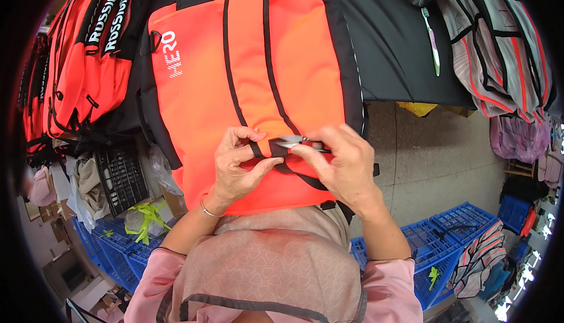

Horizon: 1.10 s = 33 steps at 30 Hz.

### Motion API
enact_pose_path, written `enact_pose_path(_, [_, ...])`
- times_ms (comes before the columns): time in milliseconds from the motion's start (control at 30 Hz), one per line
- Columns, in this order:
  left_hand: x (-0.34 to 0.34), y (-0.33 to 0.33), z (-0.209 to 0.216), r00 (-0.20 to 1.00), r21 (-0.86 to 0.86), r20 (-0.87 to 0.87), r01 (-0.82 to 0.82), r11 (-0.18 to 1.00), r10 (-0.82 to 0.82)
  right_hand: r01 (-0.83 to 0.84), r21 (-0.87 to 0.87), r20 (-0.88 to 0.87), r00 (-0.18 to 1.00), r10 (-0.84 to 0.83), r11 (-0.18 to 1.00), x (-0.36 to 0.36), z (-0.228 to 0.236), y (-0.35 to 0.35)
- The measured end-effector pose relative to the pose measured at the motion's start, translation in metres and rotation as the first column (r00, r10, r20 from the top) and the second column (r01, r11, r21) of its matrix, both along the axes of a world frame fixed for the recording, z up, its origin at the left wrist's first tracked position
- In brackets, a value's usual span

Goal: The recorder uses a small pair of nippers to trim excess thread from the straps and seams of sport bags.

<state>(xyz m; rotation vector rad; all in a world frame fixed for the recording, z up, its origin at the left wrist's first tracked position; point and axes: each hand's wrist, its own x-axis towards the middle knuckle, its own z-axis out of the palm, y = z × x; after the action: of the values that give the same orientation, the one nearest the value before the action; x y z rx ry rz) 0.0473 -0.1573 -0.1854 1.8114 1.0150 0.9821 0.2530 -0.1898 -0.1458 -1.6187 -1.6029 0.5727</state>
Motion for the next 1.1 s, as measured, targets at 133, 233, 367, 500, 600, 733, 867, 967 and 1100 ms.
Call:
enact_pose_path(133, [-0.001,0.000,-0.004,1.000,-0.009,0.008,0.016,1.000,-0.016,0.055,-0.100,-0.038,0.998,-0.059,0.994,0.005,-0.005,0.004])
enact_pose_path(233, [0.001,-0.001,-0.003,0.999,-0.028,0.052,0.011,1.000,-0.010,0.094,-0.197,-0.304,0.940,-0.152,0.976,0.000,-0.004,0.008])
enact_pose_path(367, [0.001,-0.005,-0.004,0.995,-0.063,0.098,0.031,0.998,-0.025,-0.042,-0.200,-0.039,0.999,0.035,0.979,-0.004,-0.018,0.024])
enact_pose_path(500, [0.000,-0.016,-0.002,0.985,-0.059,0.161,0.080,0.995,-0.069,0.239,-0.128,0.078,0.970,-0.230,0.963,0.013,-0.016,0.051])
enact_pose_path(600, [-0.001,-0.020,0.000,0.985,-0.105,0.160,0.087,0.991,-0.069,0.157,-0.196,-0.166,0.967,-0.191,0.968,0.001,0.006,0.048])
enact_pose_path(733, [-0.001,-0.020,0.004,0.931,-0.111,0.058,0.364,0.925,-0.360,0.021,-0.198,0.103,0.995,0.000,0.980,-0.007,-0.013,0.043])
enact_pose_path(867, [-0.024,-0.011,0.011,0.968,-0.248,-0.011,0.239,0.939,-0.250,0.033,-0.276,0.086,0.996,-0.010,0.961,-0.006,-0.017,0.046])
enact_pose_path(967, [-0.027,0.009,0.015,0.985,-0.629,0.065,-0.084,0.772,0.160,0.050,-0.245,0.090,0.996,-0.029,0.968,-0.006,-0.021,0.044])
enact_pose_path(1100, [-0.015,0.027,0.023,0.990,-0.595,-0.138,-0.061,0.801,-0.026,0.066,-0.230,0.062,0.997,-0.053,0.971,-0.011,-0.021,0.044])
